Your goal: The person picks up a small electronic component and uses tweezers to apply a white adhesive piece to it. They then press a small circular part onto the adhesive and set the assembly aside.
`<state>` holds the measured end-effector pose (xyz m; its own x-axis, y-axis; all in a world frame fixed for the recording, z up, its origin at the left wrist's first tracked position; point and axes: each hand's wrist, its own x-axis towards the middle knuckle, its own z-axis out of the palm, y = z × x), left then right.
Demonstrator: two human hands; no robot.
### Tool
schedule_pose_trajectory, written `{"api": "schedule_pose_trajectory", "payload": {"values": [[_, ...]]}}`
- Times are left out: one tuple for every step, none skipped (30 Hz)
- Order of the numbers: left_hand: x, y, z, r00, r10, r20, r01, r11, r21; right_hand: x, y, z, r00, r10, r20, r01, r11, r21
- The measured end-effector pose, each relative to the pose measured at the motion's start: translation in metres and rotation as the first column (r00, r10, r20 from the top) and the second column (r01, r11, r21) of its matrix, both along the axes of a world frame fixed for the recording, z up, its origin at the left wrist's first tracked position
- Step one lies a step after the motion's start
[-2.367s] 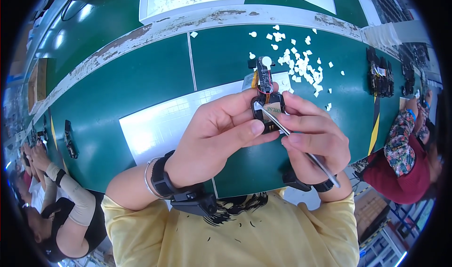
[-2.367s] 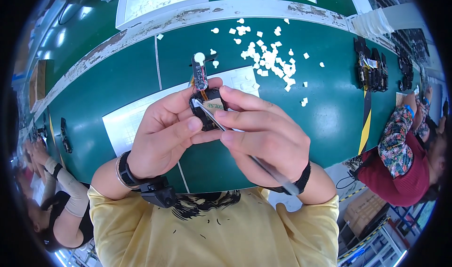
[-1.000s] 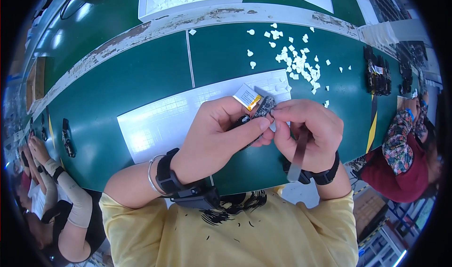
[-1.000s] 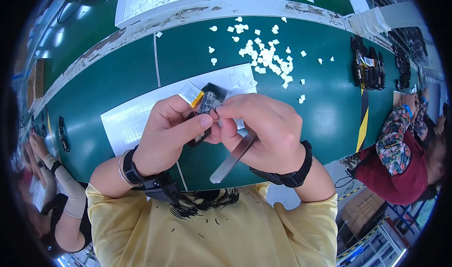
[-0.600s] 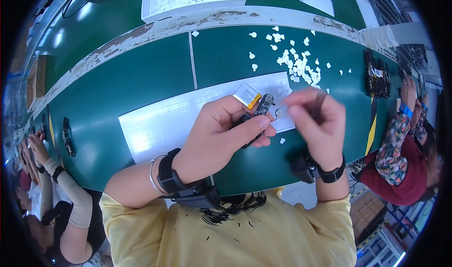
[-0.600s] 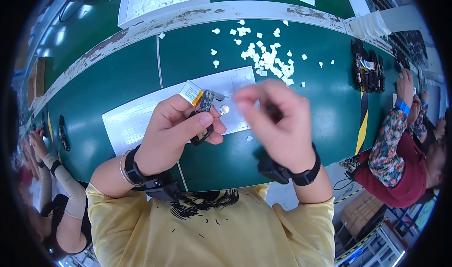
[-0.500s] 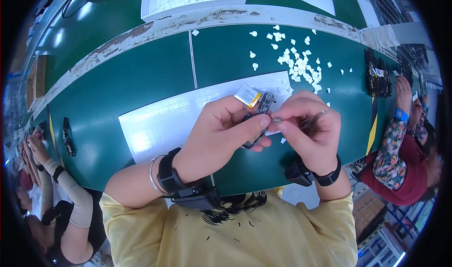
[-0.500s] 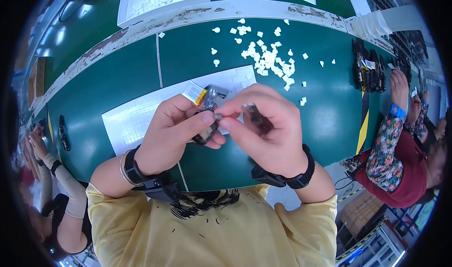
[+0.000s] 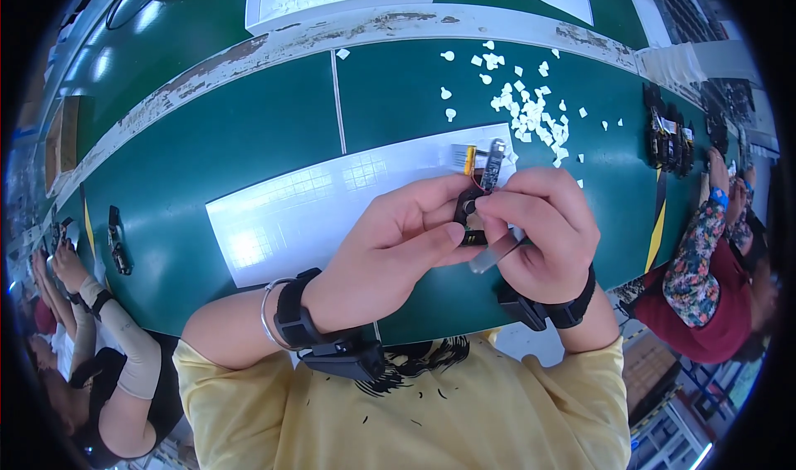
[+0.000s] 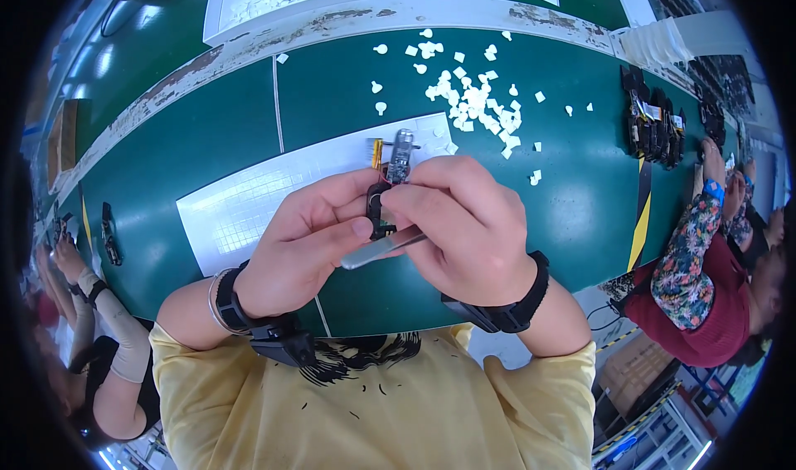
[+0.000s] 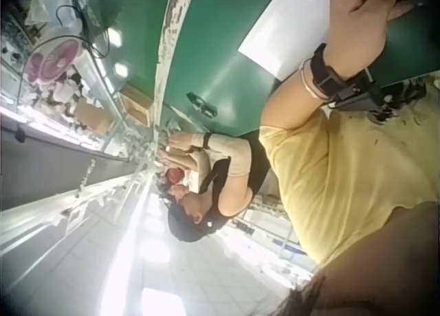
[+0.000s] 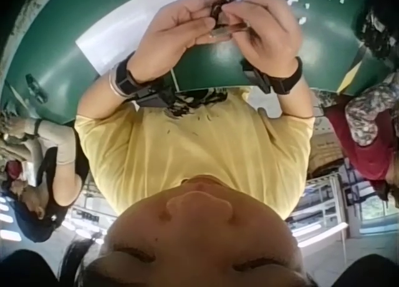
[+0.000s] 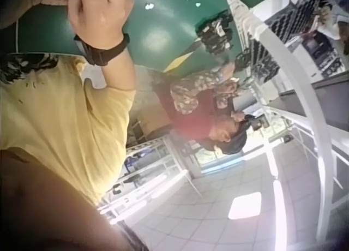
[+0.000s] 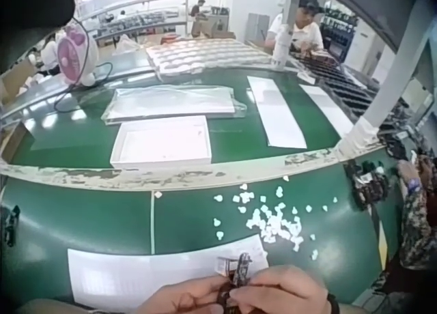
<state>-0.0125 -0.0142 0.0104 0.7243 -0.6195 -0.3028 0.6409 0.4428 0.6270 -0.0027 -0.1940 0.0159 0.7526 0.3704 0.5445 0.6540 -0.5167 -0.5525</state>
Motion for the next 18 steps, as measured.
{"api": "schedule_pose_trajectory", "payload": {"values": [[0.0,-0.001,0.0,1.0,0.001,-0.002,-0.001,1.0,0.0,0.0,0.0,0.0,1.0,0.001,-0.002,-0.001,1.0,0.0],[0.001,-0.001,0.0,1.0,-0.007,0.009,0.007,1.0,-0.008,-0.001,0.0,0.0,1.0,-0.005,0.014,0.005,1.0,-0.023],[0.001,-0.001,0.0,1.0,-0.014,0.019,0.014,1.0,-0.016,-0.002,0.0,0.0,0.999,-0.01,0.03,0.011,0.999,-0.046],[0.001,-0.001,0.001,1.0,-0.014,0.018,0.014,1.0,-0.016,-0.003,0.001,0.0,1.0,-0.01,0.029,0.011,0.999,-0.047],[0.002,-0.001,0.003,0.997,-0.004,0.071,0.003,1.0,0.015,-0.004,0.002,0.001,0.999,-0.037,0.005,0.037,0.998,-0.057],[0.001,-0.001,0.003,0.992,0.004,0.124,-0.01,0.999,0.046,-0.006,0.003,0.002,0.998,-0.064,-0.018,0.062,0.996,-0.069],[0.0,-0.001,0.003,0.992,0.005,0.123,-0.01,0.999,0.047,-0.007,0.005,0.003,0.998,-0.063,-0.018,0.062,0.996,-0.069],[-0.001,-0.001,0.001,0.974,-0.002,0.226,-0.033,0.988,0.153,-0.007,0.006,0.004,0.994,-0.09,-0.054,0.087,0.995,-0.056],[-0.003,-0.001,0.0,0.946,-0.021,0.325,-0.066,0.965,0.255,-0.008,0.007,0.005,0.989,-0.116,-0.089,0.112,0.993,-0.045],[-0.005,-0.003,0.0,0.945,-0.021,0.326,-0.067,0.965,0.255,-0.007,0.007,0.004,0.989,-0.116,-0.087,0.113,0.993,-0.044],[-0.007,-0.006,0.0,0.877,-0.001,0.48,-0.188,0.919,0.346,-0.005,0.006,0.003,0.987,-0.119,-0.112,0.118,0.993,-0.015],[-0.008,-0.008,0.001,0.783,-0.005,0.622,-0.319,0.855,0.409,-0.005,0.006,0.002,0.983,-0.12,-0.135,0.123,0.992,0.014],[-0.004,-0.006,0.006,0.781,-0.01,0.625,-0.315,0.857,0.408,-0.006,0.004,0.002,0.983,-0.127,-0.132,0.13,0.991,0.014],[0.004,-0.003,0.015,0.776,-0.141,0.614,-0.242,0.833,0.497,-0.007,0.002,0.003,0.975,-0.125,-0.181,0.128,0.992,0.005],[0.008,-0.001,0.02,0.759,-0.27,0.592,-0.172,0.795,0.582,-0.008,0.0,0.004,0.966,-0.124,-0.229,0.127,0.992,-0.004],[0.01,0.0,0.02,0.749,-0.278,0.601,-0.17,0.797,0.58,-0.007,-0.001,0.008,0.967,-0.135,-0.217,0.138,0.99,-0.003],[0.011,0.0,0.018,0.852,-0.226,0.473,-0.106,0.809,0.578,-0.007,0.0,0.014,0.948,-0.087,-0.307,0.104,0.994,0.039],[0.012,0.0,0.016,0.928,-0.178,0.328,-0.042,0.824,0.565,-0.008,-0.001,0.019,0.92,-0.037,-0.39,0.075,0.994,0.083]]}}
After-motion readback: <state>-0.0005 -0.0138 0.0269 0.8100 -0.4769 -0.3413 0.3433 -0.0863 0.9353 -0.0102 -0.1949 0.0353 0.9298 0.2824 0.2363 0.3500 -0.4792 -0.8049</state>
